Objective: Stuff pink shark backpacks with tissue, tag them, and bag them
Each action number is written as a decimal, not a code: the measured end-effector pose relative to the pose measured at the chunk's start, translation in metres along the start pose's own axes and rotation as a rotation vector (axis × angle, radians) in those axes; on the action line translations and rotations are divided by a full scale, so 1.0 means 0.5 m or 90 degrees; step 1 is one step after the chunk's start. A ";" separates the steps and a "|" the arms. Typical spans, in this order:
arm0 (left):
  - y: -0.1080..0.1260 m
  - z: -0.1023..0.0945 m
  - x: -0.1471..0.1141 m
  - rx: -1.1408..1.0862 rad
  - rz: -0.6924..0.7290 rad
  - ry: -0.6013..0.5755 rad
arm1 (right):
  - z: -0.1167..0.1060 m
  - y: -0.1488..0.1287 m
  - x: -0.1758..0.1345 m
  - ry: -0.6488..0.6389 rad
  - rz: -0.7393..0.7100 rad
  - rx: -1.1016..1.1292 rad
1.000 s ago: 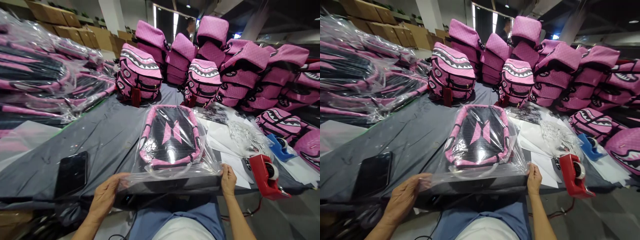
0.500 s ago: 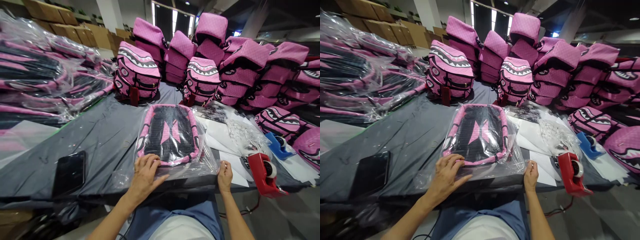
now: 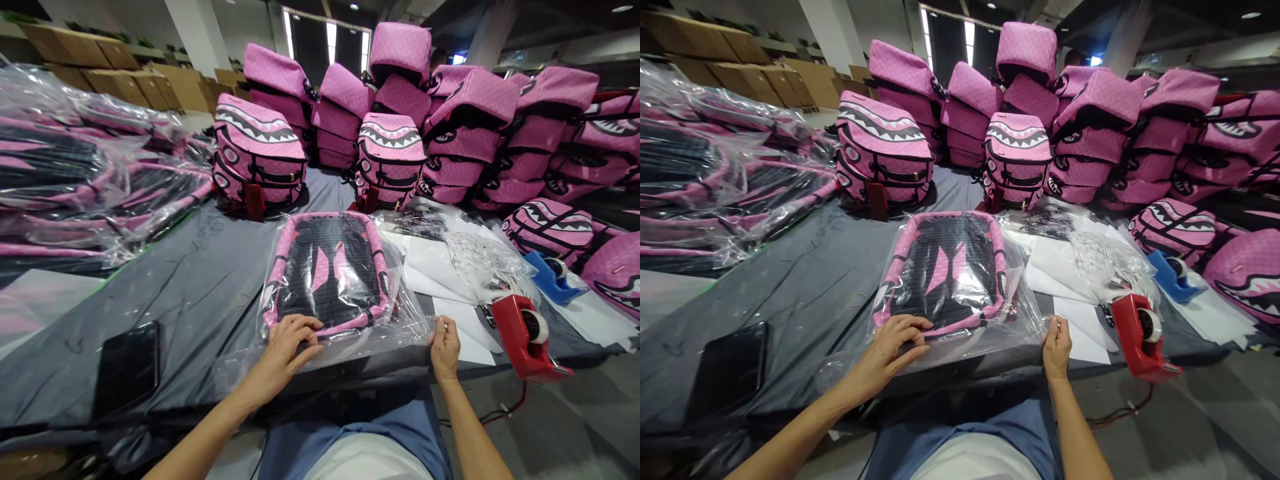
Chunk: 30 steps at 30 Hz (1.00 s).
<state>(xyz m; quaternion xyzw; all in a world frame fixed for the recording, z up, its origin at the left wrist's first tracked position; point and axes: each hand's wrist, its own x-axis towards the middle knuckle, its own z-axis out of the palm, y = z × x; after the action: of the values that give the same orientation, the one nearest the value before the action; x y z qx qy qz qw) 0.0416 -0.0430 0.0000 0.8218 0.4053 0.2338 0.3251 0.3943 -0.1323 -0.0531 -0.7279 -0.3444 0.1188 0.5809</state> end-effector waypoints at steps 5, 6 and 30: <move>-0.010 -0.024 0.053 -0.016 0.005 -0.022 | -0.007 0.000 0.015 -0.028 0.002 -0.017; -0.014 -0.027 0.066 -0.030 0.004 -0.041 | -0.008 0.001 0.021 -0.030 0.004 -0.036; -0.014 -0.024 0.103 -0.222 -0.090 -0.131 | -0.542 0.032 0.154 0.098 0.228 -0.362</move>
<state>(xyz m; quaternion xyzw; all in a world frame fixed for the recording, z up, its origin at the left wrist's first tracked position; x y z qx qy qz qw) 0.0591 0.0066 0.0093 0.7420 0.3803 0.1920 0.5176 0.6119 -0.2917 0.0302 -0.9164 -0.1857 0.0626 0.3490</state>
